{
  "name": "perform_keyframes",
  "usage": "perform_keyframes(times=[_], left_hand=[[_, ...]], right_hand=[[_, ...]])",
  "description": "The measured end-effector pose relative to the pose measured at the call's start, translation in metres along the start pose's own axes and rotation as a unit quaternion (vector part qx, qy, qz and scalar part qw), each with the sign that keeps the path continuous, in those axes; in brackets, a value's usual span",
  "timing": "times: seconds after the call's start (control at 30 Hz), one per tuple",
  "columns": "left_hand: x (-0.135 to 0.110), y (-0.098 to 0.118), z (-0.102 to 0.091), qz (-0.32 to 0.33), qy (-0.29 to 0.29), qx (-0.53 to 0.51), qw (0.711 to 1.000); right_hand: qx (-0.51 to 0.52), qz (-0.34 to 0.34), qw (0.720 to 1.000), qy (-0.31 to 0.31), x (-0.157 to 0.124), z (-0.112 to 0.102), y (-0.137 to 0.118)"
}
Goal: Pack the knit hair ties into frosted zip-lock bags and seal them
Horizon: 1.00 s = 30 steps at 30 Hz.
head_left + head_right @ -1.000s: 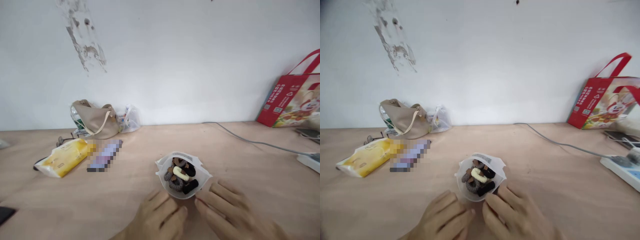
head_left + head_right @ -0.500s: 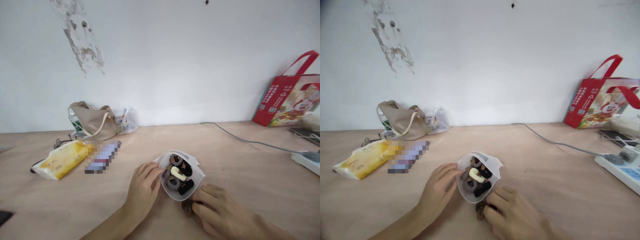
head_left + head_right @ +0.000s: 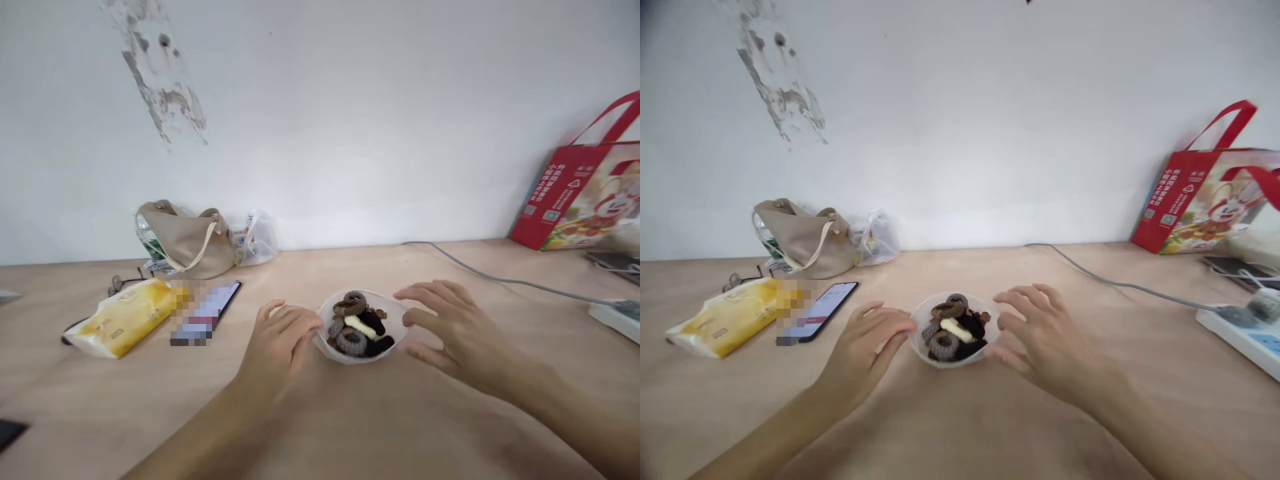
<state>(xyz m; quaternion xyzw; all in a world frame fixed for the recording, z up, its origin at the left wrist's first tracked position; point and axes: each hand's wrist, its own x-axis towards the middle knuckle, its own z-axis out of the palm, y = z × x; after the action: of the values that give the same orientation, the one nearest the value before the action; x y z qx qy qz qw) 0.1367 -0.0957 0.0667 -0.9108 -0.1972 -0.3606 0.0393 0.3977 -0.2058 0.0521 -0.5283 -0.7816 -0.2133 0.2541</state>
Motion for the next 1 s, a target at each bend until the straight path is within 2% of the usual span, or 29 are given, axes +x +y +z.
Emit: perform_keyframes(times=[0.13,0.23,0.3,0.43,0.47,0.6,0.67,0.77,0.83,0.9,1.0], left_hand=[[0.01,0.003,-0.016,-0.035,-0.009,-0.044,0.998],[0.014,0.015,-0.025,-0.088,-0.025,-0.129,0.987],[0.016,0.02,-0.027,-0.109,-0.026,-0.164,0.98],[0.016,0.012,-0.023,-0.172,0.036,-0.182,0.968],[0.015,0.009,-0.021,-0.189,0.05,-0.185,0.963],[0.011,0.009,-0.013,-0.278,0.1,-0.203,0.934],[0.009,0.015,-0.01,-0.329,0.117,-0.229,0.908],[0.008,0.026,-0.011,-0.366,0.111,-0.259,0.887],[0.008,0.033,-0.015,-0.354,0.103,-0.252,0.895],[0.007,0.038,-0.021,-0.337,0.09,-0.233,0.908],[0.006,0.042,-0.029,-0.339,0.056,-0.208,0.916]], right_hand=[[0.088,0.023,0.996,0.005,0.002,-0.012,0.005],[0.215,0.08,0.973,0.007,0.009,-0.019,-0.01],[0.255,0.12,0.96,0.003,0.012,-0.021,-0.017],[0.247,0.225,0.939,0.079,0.012,-0.017,-0.008],[0.249,0.247,0.933,0.081,0.01,-0.016,-0.004],[0.21,0.29,0.934,-0.013,0.007,-0.013,-0.001],[0.133,0.276,0.952,0.01,0.011,-0.015,-0.014],[0.062,0.155,0.981,0.103,0.029,-0.018,-0.046],[0.072,0.083,0.988,0.113,0.046,-0.018,-0.069],[0.06,0.059,0.99,0.111,0.062,-0.014,-0.086],[0.023,0.026,0.996,0.084,0.074,-0.006,-0.097]])
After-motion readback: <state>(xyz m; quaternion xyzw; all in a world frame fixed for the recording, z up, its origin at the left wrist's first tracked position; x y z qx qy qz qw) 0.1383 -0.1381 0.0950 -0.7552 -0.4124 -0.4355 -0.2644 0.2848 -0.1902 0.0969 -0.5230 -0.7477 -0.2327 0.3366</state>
